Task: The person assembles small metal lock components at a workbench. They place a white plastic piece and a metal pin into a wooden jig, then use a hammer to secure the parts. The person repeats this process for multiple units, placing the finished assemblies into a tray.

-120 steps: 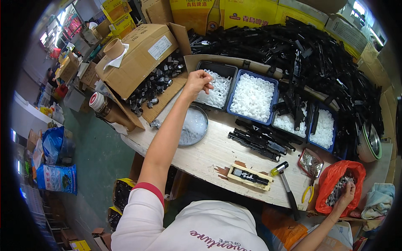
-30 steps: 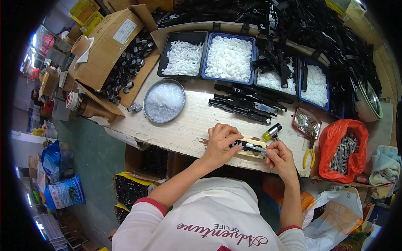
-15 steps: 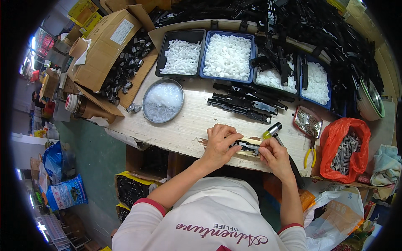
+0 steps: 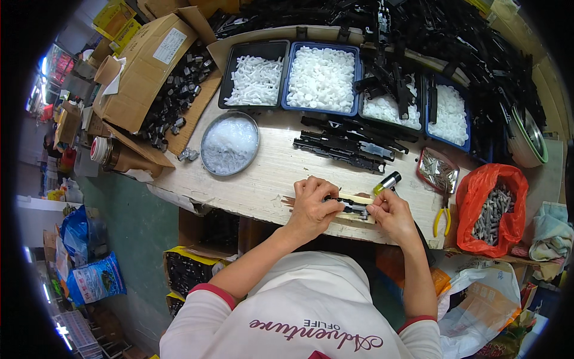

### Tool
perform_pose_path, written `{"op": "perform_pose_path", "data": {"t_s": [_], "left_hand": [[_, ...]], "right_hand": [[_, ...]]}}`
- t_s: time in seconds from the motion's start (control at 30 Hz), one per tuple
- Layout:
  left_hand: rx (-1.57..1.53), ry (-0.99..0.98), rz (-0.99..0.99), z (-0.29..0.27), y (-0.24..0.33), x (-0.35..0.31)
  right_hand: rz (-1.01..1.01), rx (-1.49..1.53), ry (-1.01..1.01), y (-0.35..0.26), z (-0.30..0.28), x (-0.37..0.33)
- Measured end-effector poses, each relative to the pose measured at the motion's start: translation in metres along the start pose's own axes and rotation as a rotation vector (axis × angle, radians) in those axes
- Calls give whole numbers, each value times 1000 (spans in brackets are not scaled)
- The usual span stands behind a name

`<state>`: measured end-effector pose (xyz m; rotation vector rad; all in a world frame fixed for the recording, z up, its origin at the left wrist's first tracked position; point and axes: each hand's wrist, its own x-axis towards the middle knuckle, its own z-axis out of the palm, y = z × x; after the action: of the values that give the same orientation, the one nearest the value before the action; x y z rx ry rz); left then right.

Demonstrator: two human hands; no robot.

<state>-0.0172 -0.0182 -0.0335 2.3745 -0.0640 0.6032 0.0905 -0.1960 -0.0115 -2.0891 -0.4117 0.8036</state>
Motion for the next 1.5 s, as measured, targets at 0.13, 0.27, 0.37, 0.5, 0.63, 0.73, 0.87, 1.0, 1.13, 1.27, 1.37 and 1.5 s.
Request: {"op": "perform_pose_path", "data": {"t_s": [0.13, 0.27, 0.37, 0.5, 0.63, 0.73, 0.87, 1.0, 1.13, 1.27, 1.37, 1.5], "left_hand": [[-3, -15, -5, 0, -1, 0], [9, -13, 16, 0, -2, 0], [31, -7, 30, 2, -2, -2], [39, -1, 30, 2, -2, -5], [37, 17, 29, 1, 0, -4], [21, 12, 32, 2, 0, -3], [-28, 7, 14, 0, 0, -1], [-141, 125, -77, -12, 6, 3], [-64, 166, -23, -25, 17, 19], [-40, 47, 100, -23, 13, 14], [-46, -1, 104, -27, 15, 10], [-1, -43, 134, -34, 23, 13]], "right_hand": [[-8, -103, -6, -7, -1, -1], [-150, -241, 43, -15, 1, -3], [-150, -290, -22, -19, -3, 1], [-283, -394, -53, -19, -10, 13], [-593, -538, 205, -39, -3, 38], [-768, -710, 343, -36, 15, 65], [-778, -584, 333, -38, 16, 72], [-370, 288, 191, -44, -10, 41], [-143, 666, -39, -37, -1, 9], [-115, 786, -138, -28, 15, -4], [-107, 858, -191, -25, 16, -8], [-74, 876, -223, -27, 13, -17]]}}
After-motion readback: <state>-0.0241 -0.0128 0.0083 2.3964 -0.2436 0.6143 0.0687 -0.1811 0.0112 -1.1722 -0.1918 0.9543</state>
